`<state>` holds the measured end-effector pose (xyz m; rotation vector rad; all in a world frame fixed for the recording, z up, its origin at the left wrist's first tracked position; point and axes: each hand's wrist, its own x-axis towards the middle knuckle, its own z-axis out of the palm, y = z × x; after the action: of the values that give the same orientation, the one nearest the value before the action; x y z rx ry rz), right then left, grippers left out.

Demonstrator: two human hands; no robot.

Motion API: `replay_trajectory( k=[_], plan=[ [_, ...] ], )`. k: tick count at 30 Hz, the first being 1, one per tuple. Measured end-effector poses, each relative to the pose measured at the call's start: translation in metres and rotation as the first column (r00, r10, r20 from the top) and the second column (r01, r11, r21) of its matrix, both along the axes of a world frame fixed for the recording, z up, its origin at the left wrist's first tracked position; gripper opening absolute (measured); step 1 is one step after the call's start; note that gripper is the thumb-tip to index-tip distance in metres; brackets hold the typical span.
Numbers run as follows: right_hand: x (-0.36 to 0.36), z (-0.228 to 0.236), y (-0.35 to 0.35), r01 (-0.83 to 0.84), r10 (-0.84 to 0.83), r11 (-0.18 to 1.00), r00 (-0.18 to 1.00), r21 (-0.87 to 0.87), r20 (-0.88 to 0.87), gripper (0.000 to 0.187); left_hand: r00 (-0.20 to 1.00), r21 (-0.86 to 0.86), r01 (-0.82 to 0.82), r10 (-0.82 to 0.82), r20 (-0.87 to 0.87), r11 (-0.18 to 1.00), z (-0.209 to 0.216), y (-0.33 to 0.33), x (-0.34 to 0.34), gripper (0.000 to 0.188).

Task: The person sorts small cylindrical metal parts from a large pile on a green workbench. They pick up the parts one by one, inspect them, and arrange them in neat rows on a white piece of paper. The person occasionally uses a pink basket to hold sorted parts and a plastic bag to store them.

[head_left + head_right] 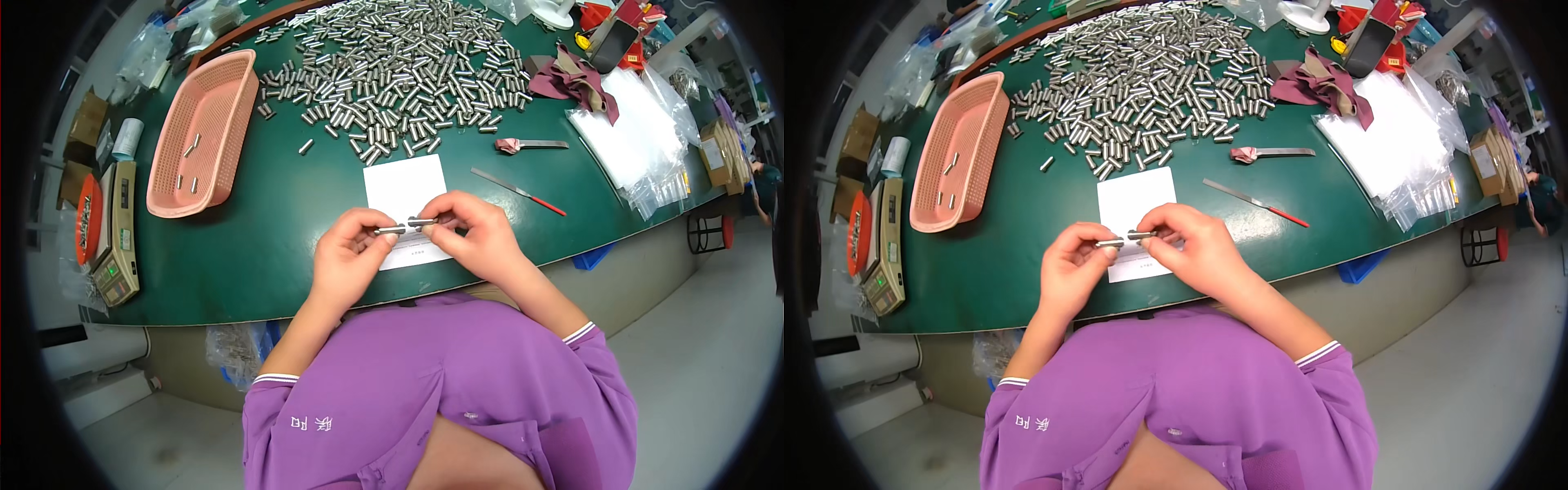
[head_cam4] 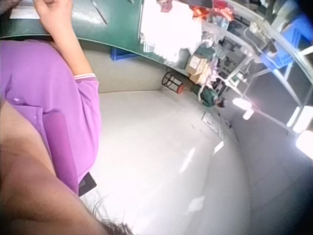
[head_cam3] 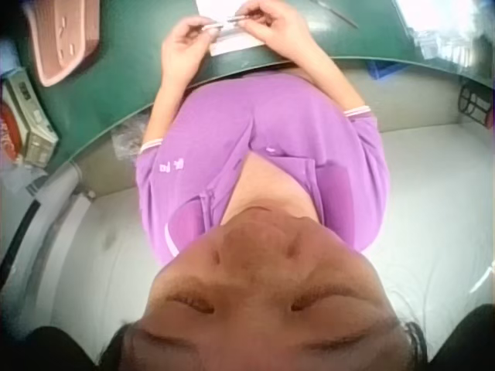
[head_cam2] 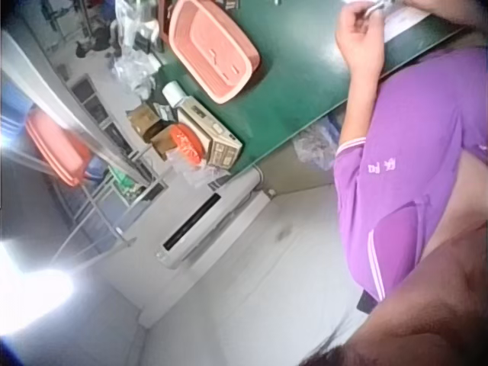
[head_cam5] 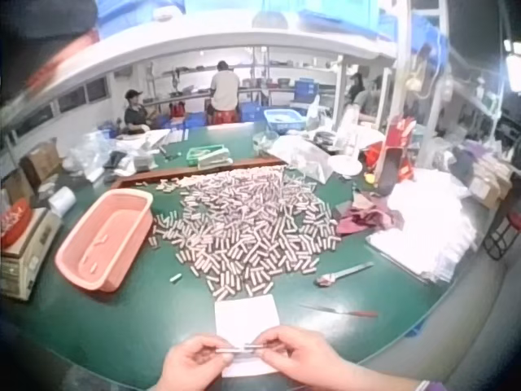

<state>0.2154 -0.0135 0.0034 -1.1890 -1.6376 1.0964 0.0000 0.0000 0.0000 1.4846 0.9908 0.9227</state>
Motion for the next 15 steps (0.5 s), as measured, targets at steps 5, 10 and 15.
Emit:
replay_trajectory(
  k=[5, 10, 15],
  plan=[
    [-0.002, -0.005, 0.004, -0.405, -0.134, 0.814, 0.566, -0.416, -0.813, 0.021, 0.660, -0.509, 0.383, 0.157, 0.734, 0.771, -0.009, -0.001, 0.004, 0.022],
    [-0.016, -0.014, 0.003, -0.511, -0.149, 0.747, 0.495, -0.425, -0.856, 0.031, 0.508, -0.482, 0.606, 0.158, 0.847, 0.633, -0.017, -0.004, 0.010, 0.030],
    [-0.015, -0.018, 0.004, -0.570, -0.145, 0.723, 0.428, -0.391, -0.892, 0.033, 0.425, -0.433, 0.660, 0.169, 0.889, 0.614, -0.014, -0.008, 0.009, 0.024]
  ],
)
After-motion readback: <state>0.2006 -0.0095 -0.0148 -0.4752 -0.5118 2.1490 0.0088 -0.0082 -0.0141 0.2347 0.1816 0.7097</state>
